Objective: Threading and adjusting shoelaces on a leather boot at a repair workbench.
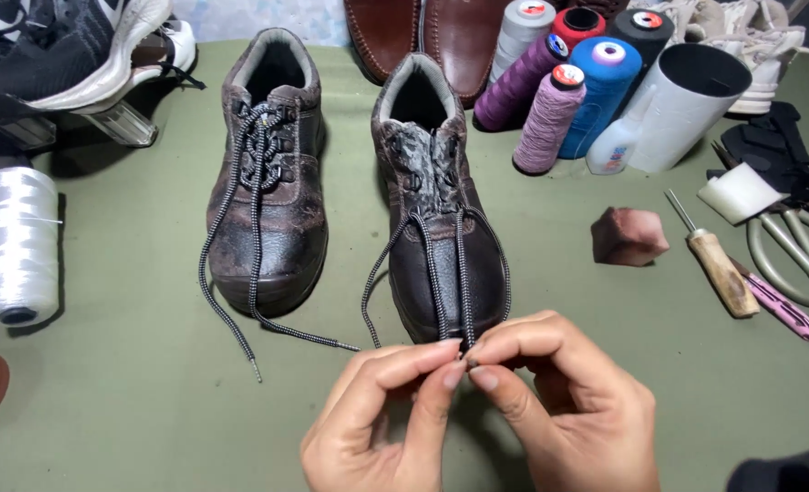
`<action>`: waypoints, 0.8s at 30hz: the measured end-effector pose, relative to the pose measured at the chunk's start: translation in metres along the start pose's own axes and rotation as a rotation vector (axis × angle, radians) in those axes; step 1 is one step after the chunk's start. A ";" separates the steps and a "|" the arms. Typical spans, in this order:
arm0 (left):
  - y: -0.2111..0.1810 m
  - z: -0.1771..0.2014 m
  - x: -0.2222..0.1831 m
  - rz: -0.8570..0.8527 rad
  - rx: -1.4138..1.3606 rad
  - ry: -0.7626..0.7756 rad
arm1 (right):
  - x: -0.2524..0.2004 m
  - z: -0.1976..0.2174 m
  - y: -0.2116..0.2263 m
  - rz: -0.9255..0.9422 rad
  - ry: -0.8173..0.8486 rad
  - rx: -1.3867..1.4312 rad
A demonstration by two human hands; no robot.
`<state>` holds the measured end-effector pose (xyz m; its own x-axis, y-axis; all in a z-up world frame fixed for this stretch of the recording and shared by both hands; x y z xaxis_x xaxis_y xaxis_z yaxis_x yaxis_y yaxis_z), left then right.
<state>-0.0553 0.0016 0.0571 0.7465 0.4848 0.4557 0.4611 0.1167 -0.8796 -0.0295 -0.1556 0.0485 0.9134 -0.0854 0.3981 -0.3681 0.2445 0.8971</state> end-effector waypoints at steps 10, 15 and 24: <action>-0.010 0.009 -0.003 -0.028 0.010 -0.026 | -0.004 -0.003 0.036 0.195 -0.026 -0.224; -0.017 0.003 -0.001 -0.053 0.023 0.077 | -0.009 0.002 0.051 0.343 -0.176 -0.253; -0.045 -0.003 0.001 -0.154 0.255 0.109 | -0.010 0.008 0.052 0.165 -0.128 -0.382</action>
<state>-0.0745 -0.0057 0.0976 0.7306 0.3507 0.5859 0.4479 0.4015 -0.7989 -0.0590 -0.1494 0.0925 0.8100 -0.1288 0.5721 -0.3942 0.6027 0.6938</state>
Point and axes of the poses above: each hand's wrist, its own x-axis towards the middle knuckle, its own z-axis out of the back of the hand, y = z × x, the point moved 8 cm from there along x, towards the middle knuckle, and after that the axes turned 8 degrees about -x, right-handed, at the moved point
